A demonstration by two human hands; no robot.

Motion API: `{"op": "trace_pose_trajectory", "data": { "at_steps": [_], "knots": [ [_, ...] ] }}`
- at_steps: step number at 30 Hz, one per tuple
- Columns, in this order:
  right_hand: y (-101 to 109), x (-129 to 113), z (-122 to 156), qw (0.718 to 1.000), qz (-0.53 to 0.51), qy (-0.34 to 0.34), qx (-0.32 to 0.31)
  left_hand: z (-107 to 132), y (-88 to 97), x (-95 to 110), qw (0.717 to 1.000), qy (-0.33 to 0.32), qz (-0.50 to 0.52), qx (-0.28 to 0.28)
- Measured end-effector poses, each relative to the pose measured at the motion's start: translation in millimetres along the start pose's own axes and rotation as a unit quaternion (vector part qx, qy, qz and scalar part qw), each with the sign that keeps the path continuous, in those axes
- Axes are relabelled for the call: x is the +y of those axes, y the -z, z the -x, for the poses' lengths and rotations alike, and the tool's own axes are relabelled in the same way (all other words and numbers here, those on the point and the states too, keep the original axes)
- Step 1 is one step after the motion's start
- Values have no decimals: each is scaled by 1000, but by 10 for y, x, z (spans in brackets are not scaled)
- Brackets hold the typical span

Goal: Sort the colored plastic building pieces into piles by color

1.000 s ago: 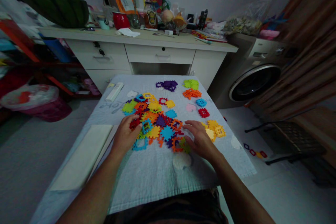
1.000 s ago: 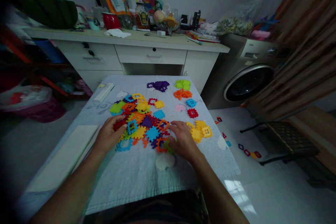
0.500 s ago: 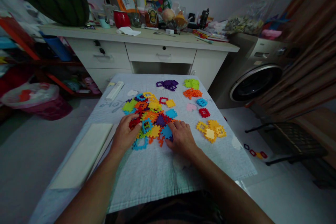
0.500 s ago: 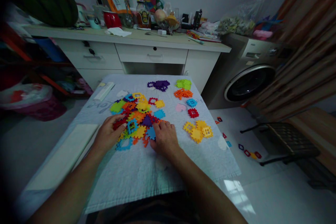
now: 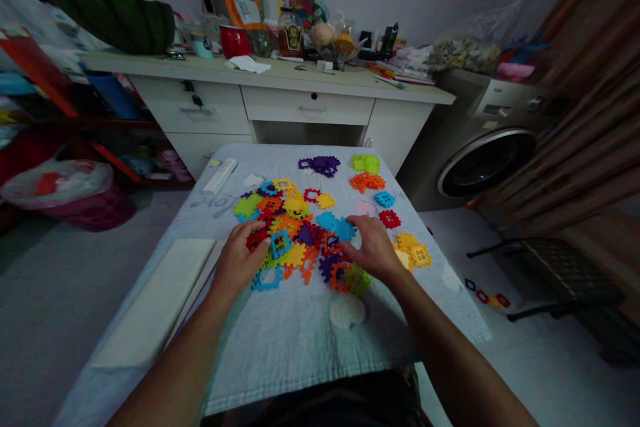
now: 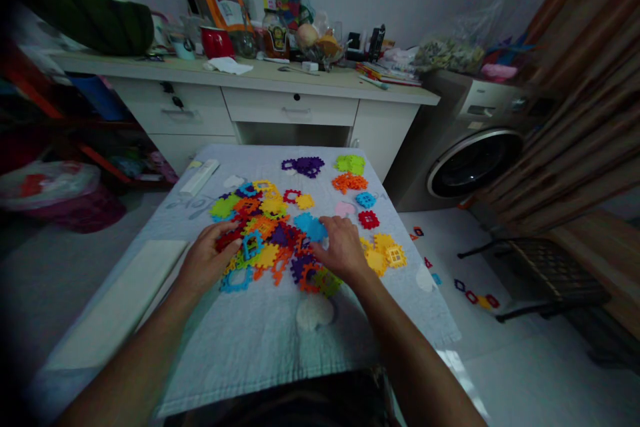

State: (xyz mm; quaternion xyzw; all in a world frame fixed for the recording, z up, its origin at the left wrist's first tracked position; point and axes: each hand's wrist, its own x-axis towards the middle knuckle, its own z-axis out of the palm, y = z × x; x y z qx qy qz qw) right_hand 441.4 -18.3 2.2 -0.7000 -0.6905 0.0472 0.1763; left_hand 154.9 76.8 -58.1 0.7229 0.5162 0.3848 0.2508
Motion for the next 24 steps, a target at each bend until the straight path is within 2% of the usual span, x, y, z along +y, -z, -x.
{"op": "trace_pose_trajectory", "data": {
  "at_steps": [2, 6, 10, 13, 18, 24],
  "knots": [
    [117, 299, -125, 999, 24, -26, 22, 0, -1, 6, 1000, -1, 5, 3],
    [263, 892, -405, 986, 84, -138, 29, 6, -7, 12, 1000, 0, 5, 7],
    [268, 1239, -599, 973, 85, -210, 33, 16, -5, 16, 1000, 2, 6, 10],
    [221, 1330, -680, 968, 87, -233, 29, 16, 4, 12, 1000, 3, 4, 8],
    [164, 1341, -741, 964, 96, -248, 22, 5, 3, -22, 1000, 2, -4, 3],
    [165, 1197, -728, 971, 105, -212, 46, 4, -17, -54, 1000, -2, -4, 7]
  ]
}}
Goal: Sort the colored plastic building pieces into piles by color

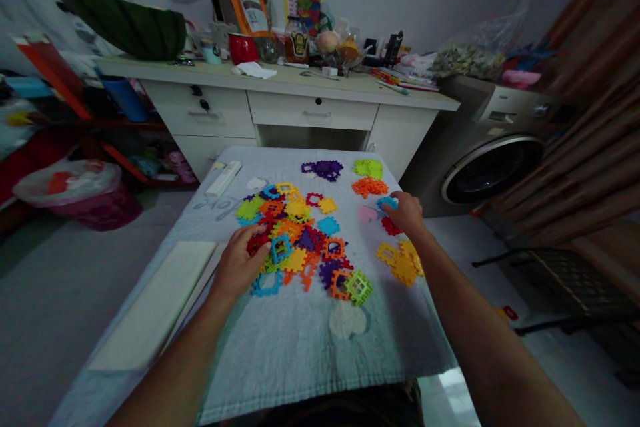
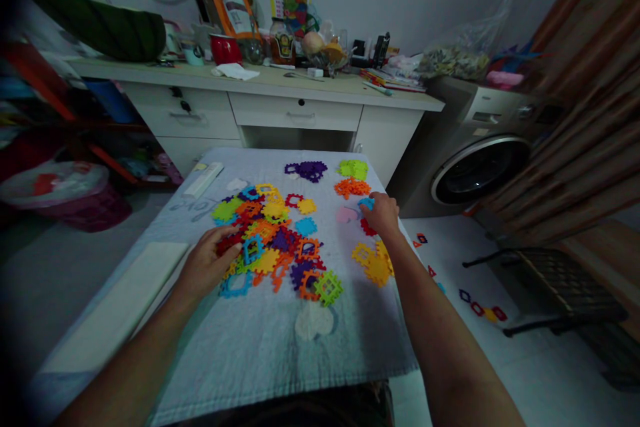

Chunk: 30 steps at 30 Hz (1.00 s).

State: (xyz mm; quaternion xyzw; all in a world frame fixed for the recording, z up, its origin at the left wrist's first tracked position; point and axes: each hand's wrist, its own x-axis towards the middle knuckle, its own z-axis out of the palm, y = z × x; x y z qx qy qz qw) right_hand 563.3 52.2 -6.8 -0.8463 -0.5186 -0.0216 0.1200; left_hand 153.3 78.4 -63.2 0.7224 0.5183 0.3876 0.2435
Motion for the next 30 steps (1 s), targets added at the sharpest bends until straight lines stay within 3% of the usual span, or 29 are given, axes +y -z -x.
{"op": "trace_pose_trajectory", "data": {
  "at_steps": [9, 15, 18, 22, 30],
  "knots": [
    [30, -444, 129, 988, -70, 134, -43, -5, -4, 13, 1000, -3, 4, 2],
    [123, -748, 457, 940, -138, 246, -191, -4, -22, -16, 1000, -12, 7, -7],
    [96, -853, 676, 921, -135, 294, -215, -1, -27, -12, 1000, -16, 4, -9],
    [-25, -912, 839, 921, -109, 314, -204, 2, -12, 24, 1000, -20, 3, -18],
    [-111, -923, 857, 923, -160, 293, -190, 7, 3, 86, 999, -22, 3, -27]
  ]
}}
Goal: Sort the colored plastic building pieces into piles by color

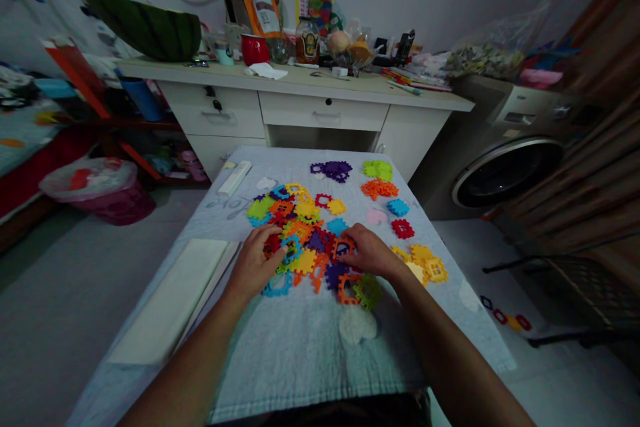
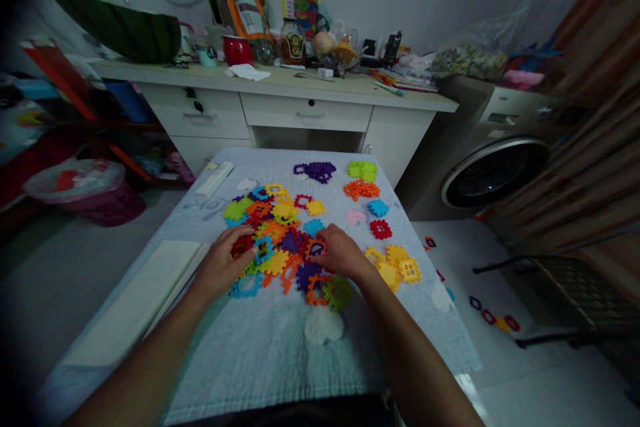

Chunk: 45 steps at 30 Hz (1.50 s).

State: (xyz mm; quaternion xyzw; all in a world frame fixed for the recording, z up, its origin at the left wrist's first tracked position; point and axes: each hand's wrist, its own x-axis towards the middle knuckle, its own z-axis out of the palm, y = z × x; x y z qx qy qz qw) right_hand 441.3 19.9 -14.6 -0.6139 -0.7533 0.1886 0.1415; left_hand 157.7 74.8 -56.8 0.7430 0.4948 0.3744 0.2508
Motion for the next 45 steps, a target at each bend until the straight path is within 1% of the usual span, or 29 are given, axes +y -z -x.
{"op": "trace_pose_trajectory", "data": {
  "at_steps": [4, 7, 10, 12, 15, 17, 20, 23, 25, 29, 34, 37, 39, 41, 45],
  "knots": [
    [-13, 22, 4, 998, -40, 1, 42, 4, -1, -3, 1000, -2, 0, -7],
    [-47, 86, -8, 993, -88, -2, 81, -1, -2, -9, 1000, -1, -1, -2],
    [-95, 170, -22, 981, -156, -4, 115, -9, 3, -16, 1000, -2, 0, 5],
    [-121, 212, -25, 971, -196, -18, 134, -13, 11, -23, 1000, -4, -2, 6],
    [-146, 253, -26, 961, -223, -41, 162, -20, 24, -39, 1000, -2, -7, 2],
    [-149, 278, -31, 957, -216, -47, 185, -26, 27, -53, 1000, 3, -9, 2],
    [-117, 327, -35, 958, -172, -49, 223, -36, 23, -69, 1000, 13, -6, -2],
    [-32, 389, -20, 961, -120, -58, 245, -39, 18, -68, 1000, 17, -1, -6],
    [34, 438, 0, 958, -100, -75, 258, -38, 18, -60, 1000, 16, 1, -7],
    [118, 562, 33, 943, -102, -118, 293, -36, 18, -53, 1000, 15, -1, -2],
    [186, 716, 62, 934, -108, -136, 312, -44, 13, -76, 1000, 9, -2, -5],
    [276, 796, 112, 925, -97, -161, 330, -51, 16, -69, 1000, 11, -3, -7],
    [353, 862, 175, 919, -97, -182, 335, -54, 20, -54, 1000, 12, -6, -7],
    [429, 942, 266, 918, -100, -200, 328, -54, 23, -43, 1000, 11, -7, -10],
    [558, 1093, 476, 930, -103, -208, 285, -57, 14, -65, 1000, 13, -8, -6]
  ]
}}
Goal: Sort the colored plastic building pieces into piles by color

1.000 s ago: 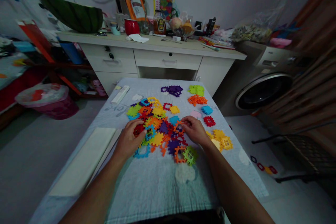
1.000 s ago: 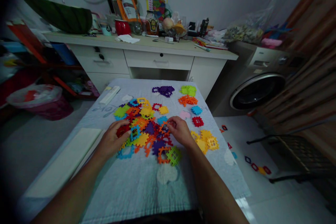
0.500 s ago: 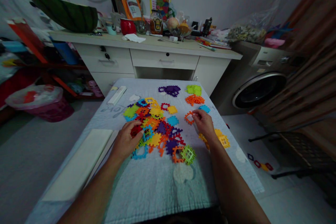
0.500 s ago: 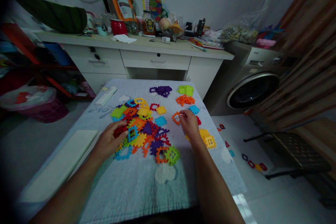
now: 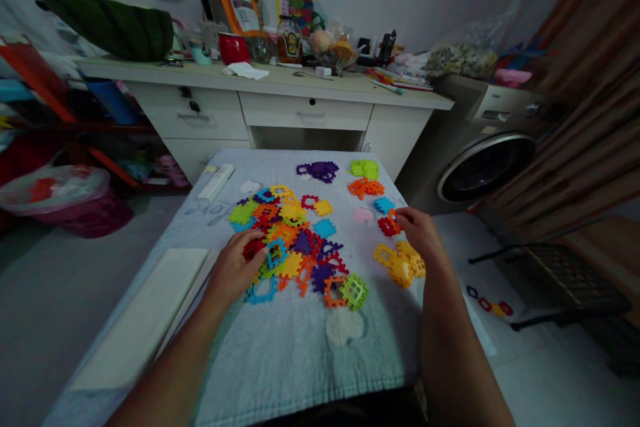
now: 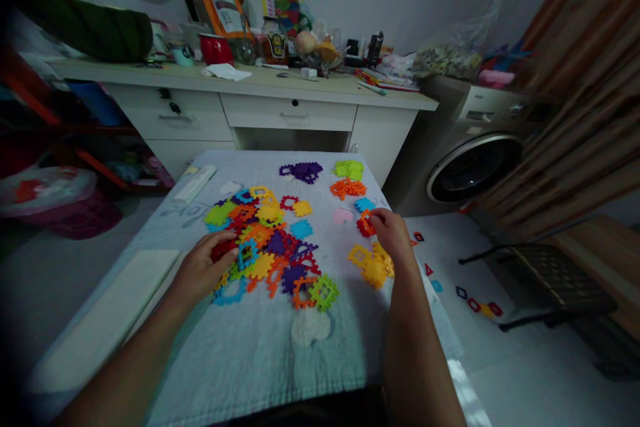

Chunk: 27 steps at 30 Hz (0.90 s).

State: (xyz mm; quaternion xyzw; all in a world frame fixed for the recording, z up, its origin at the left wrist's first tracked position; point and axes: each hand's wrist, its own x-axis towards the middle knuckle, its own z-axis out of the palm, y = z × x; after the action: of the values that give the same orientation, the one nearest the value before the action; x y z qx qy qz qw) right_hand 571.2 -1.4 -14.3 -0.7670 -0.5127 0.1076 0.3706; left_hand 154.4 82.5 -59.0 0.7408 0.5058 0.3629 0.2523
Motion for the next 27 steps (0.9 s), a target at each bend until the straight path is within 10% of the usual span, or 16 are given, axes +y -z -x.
{"op": "trace_pose_trajectory", "data": {
  "at_steps": [7, 27],
  "knots": [
    [129, -99, -272, 997, 73, 12, -18, -17, -28, -62, 1000, -2, -5, -4],
    [-655, -286, -1459, 976, 213, -32, 23, -7, 5, -24, 1000, 4, -5, 15]
  ]
}}
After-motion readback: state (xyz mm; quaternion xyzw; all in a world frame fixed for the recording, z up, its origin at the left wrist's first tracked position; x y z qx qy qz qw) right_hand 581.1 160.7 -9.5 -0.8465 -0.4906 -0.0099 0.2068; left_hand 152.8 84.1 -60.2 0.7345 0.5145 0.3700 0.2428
